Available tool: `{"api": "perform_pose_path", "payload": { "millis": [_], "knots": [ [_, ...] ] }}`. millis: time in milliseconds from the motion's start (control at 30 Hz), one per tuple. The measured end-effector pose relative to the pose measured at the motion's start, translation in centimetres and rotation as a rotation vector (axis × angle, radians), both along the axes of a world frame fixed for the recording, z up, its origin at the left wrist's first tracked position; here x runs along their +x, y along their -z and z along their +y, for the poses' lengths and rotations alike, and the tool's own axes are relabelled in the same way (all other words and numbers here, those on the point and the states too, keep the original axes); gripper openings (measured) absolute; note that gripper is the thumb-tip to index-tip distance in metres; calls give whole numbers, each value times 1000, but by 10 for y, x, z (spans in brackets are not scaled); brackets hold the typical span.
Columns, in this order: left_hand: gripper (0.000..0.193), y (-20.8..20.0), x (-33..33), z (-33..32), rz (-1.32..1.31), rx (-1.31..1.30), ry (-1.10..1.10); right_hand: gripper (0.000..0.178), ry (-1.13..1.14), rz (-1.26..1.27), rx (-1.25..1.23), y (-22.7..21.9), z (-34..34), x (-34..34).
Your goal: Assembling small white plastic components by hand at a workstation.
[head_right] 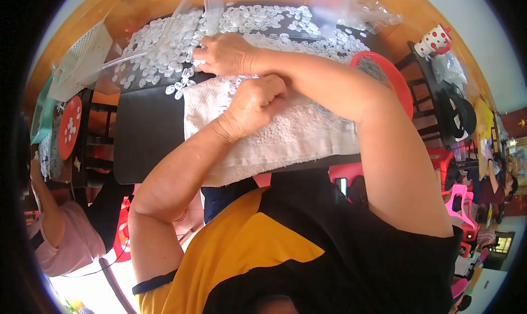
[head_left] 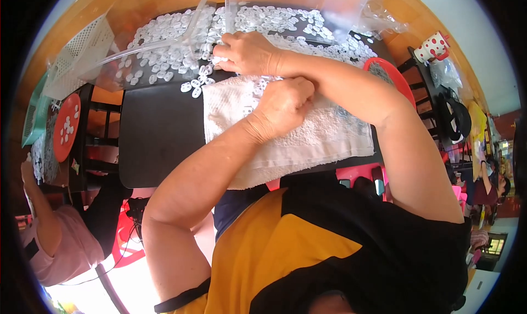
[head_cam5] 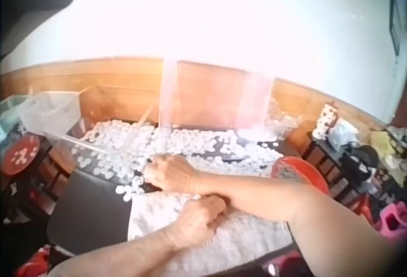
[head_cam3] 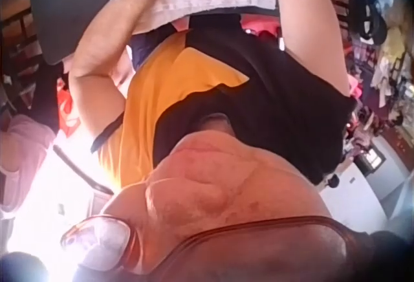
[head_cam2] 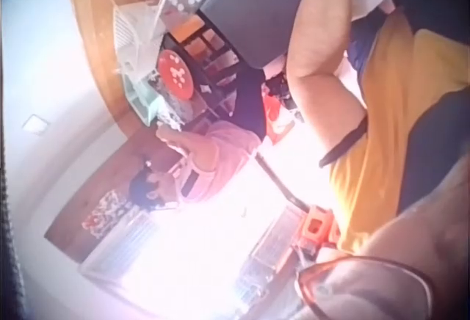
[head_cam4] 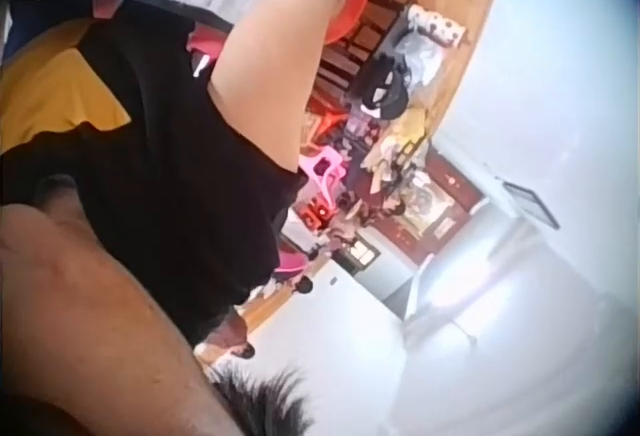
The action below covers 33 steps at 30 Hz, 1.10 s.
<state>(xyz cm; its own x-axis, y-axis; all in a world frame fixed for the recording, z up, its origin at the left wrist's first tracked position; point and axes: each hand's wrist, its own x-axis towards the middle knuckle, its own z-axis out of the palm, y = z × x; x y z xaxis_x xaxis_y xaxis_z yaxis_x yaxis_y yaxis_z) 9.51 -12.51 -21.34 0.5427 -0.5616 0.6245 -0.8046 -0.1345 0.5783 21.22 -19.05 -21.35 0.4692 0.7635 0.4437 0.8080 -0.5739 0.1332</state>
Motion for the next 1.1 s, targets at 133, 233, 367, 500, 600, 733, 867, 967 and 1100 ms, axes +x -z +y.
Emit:
{"api": "perform_pose_path", "payload": {
  "millis": [133, 233, 367, 500, 600, 733, 867, 967, 1100],
  "knots": [
    [7, 5, 10, 3, 128, -97, -67, 31, 84, 149, 136, -8, -15, 8],
    [6, -4, 13, 8, 504, -287, -83, 35, 215, 433, 463, -35, -36, 6],
    [2, -17, 15, 12, 761, -594, -140, 26, 213, 704, 910, -42, -65, -14],
    [3, -21, 19, 16, 745, -764, -186, 21, 152, 945, 1271, -32, -71, -46],
    [6, -27, 21, 22, 742, -848, -251, 25, 178, 1000, 1264, -39, -72, -68],
    [7, -29, 22, 26, 764, -885, -301, 30, 201, 1011, 1223, -42, -77, -78],
    [5, -27, 19, 25, 681, -849, -290, 25, 124, 874, 1102, -27, -82, -76],
    [5, -27, 6, 21, 448, -720, -239, 21, 279, 371, 578, -29, -79, -89],
    [11, -32, -9, 18, 65, -561, -218, 27, 80, 9, 293, -45, -80, -78]
  ]
}}
